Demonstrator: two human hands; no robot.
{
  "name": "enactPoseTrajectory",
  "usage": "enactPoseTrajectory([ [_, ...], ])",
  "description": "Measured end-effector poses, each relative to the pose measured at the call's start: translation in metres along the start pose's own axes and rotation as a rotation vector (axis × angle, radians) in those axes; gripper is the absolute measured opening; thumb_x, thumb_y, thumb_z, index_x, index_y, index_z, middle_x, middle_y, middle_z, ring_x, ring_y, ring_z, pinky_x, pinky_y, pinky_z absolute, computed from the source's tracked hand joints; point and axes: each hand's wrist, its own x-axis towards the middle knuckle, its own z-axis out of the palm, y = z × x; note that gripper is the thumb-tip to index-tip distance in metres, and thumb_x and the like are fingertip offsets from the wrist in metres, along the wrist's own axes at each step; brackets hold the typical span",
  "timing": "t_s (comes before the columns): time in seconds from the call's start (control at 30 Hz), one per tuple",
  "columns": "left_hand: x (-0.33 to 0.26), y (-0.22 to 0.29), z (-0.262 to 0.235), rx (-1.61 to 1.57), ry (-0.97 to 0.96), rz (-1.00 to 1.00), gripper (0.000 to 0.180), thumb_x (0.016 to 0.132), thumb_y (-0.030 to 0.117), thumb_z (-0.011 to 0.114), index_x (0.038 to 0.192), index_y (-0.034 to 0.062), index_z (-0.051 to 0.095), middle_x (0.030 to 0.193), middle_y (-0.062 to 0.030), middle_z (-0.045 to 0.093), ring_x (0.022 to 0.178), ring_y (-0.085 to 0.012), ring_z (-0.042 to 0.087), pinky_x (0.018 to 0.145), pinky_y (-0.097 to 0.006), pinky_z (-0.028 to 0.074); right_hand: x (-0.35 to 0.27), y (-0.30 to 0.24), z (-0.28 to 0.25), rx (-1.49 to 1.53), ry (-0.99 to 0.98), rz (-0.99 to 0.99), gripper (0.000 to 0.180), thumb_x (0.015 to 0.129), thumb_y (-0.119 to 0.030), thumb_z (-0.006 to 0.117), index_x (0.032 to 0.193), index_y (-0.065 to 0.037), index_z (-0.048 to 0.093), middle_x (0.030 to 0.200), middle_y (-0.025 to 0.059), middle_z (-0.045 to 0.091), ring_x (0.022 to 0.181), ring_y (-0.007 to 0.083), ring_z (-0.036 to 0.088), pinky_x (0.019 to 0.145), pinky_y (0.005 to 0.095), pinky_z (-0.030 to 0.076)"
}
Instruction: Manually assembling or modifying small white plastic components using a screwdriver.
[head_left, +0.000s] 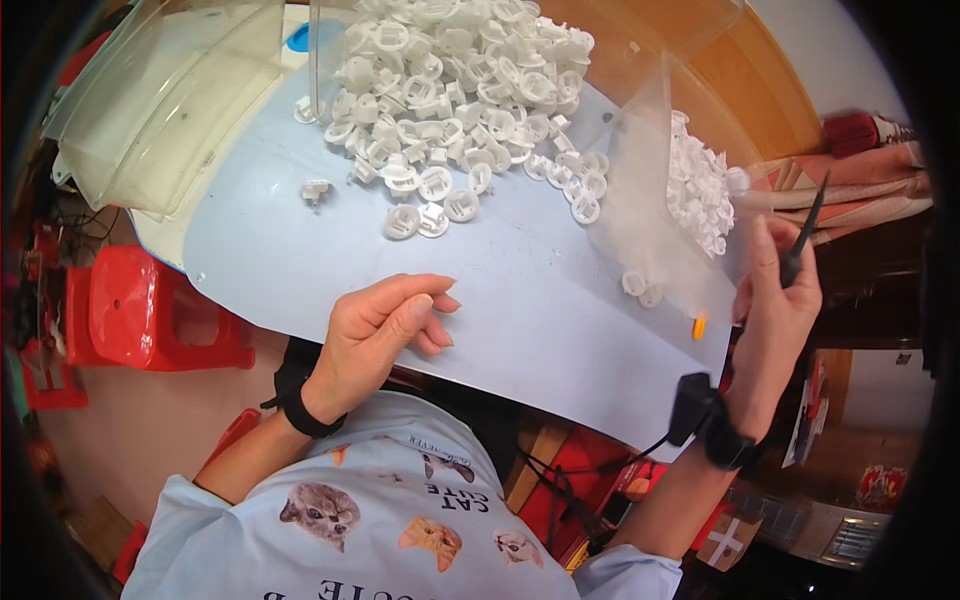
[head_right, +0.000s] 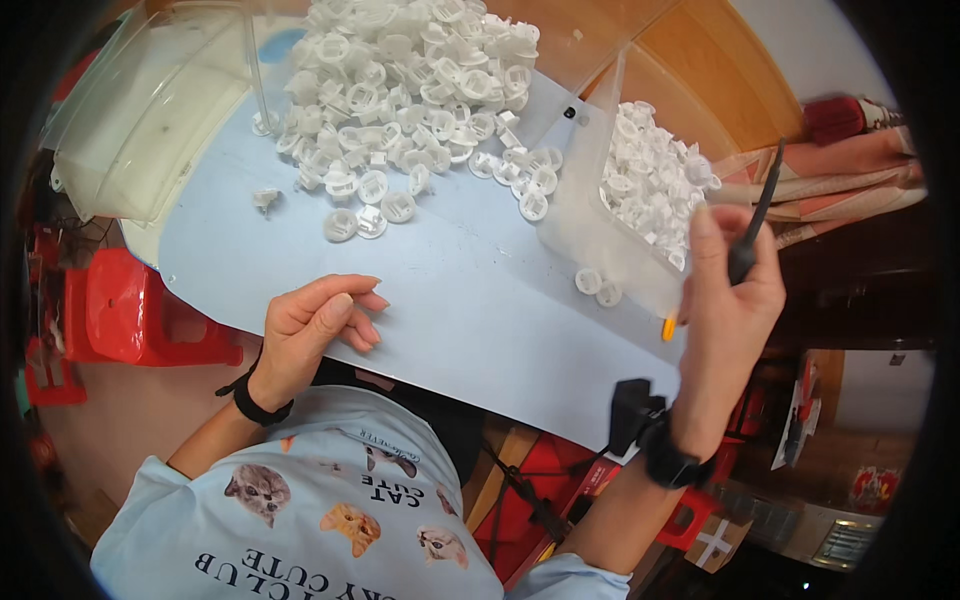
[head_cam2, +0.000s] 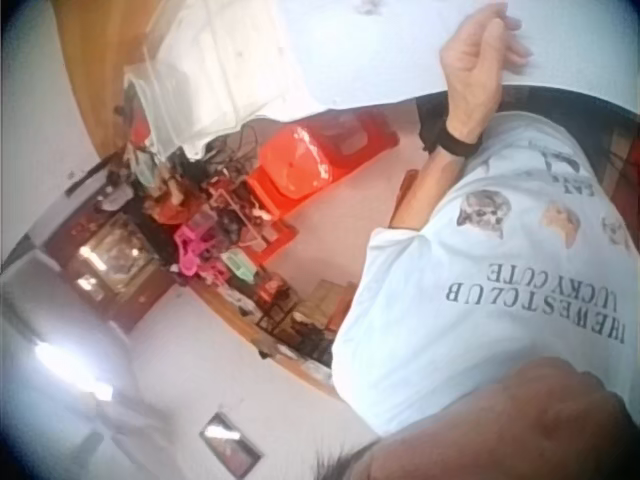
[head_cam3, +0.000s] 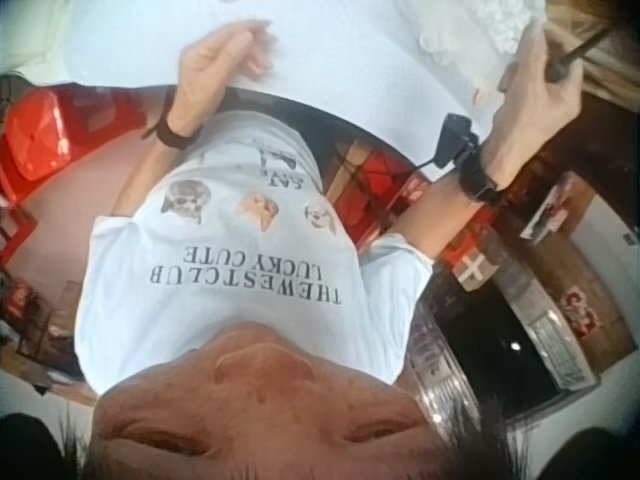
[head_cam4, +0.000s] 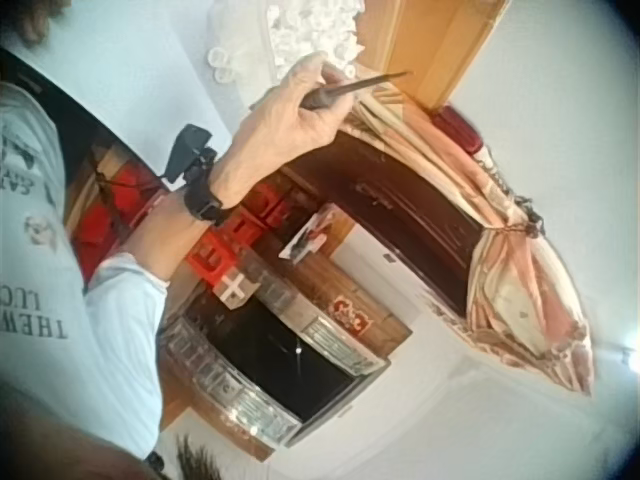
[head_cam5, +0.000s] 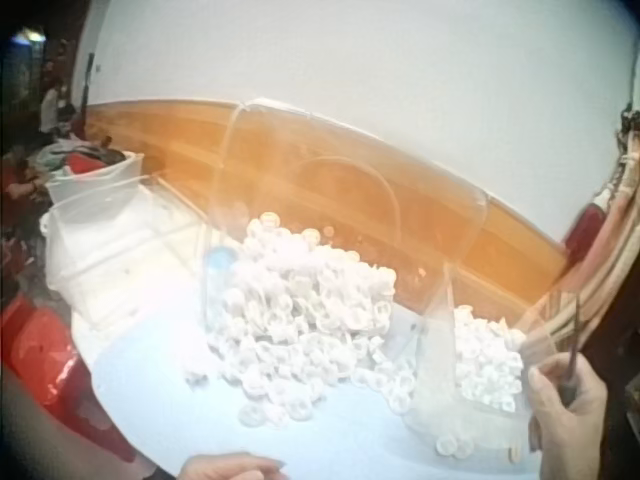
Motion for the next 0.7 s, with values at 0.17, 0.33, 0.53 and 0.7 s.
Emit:
enactPoseTrajectory([
  [0.17, 0.003, -0.002, -0.001, 0.035, -0.026, 0.018, 0.032, 0.099, 0.018, 0.047, 0.119, -0.0048, 0.057, 0.102, -0.0133, 0.065, 0.077, -0.013, 0.063, 0.068, -0.025, 0.053, -0.02, -0.003, 0.072, -0.149, -0.469, -0.042, 0.02, 0.088, -0.019, 0.061, 0.086, 0.001, 0.058, 0.063, 0.0028, 0.049, 0.058, 0.009, 0.043, 0.051, 0.0266, 0.036],
  [0.33, 0.005, 0.001, 0.002, 0.01, -0.017, -0.008, 0.028, 0.098, 0.015, 0.049, 0.117, -0.0039, 0.059, 0.099, -0.0099, 0.064, 0.076, -0.0112, 0.061, 0.066, -0.023, 0.051, -0.009, 0.013, 0.143, -0.276, -0.684, -0.128, 0.022, 0.086, -0.02, 0.06, 0.091, 0.002, 0.061, 0.069, 0.0192, 0.06, 0.063, 0.0331, 0.058, 0.058, 0.0409, 0.043],
  [0.53, 0.006, 0.001, -0.002, -0.004, -0.031, -0.045, 0.033, 0.099, 0.016, 0.047, 0.125, -0.0042, 0.052, 0.103, -0.0128, 0.063, 0.079, -0.0131, 0.063, 0.069, -0.024, 0.053, -0.014, 0.007, 0.171, -0.313, -0.782, -0.185, 0.018, 0.084, -0.017, 0.058, 0.083, 0.002, 0.06, 0.074, 0.0222, 0.061, 0.074, 0.0406, 0.059, 0.064, 0.0465, 0.044],
  [0.7, 0.004, 0.003, 0.001, -0.07, 0.011, -0.105, 0.037, 0.098, 0.015, 0.049, 0.131, -0.0021, 0.046, 0.096, -0.0096, 0.062, 0.076, -0.01, 0.061, 0.067, -0.022, 0.051, -0.022, 0.026, 0.164, -0.396, -0.734, -0.311, 0.018, 0.083, -0.016, 0.057, 0.087, 0.001, 0.059, 0.068, 0.0217, 0.057, 0.063, 0.037, 0.057, 0.059, 0.0432, 0.043],
])
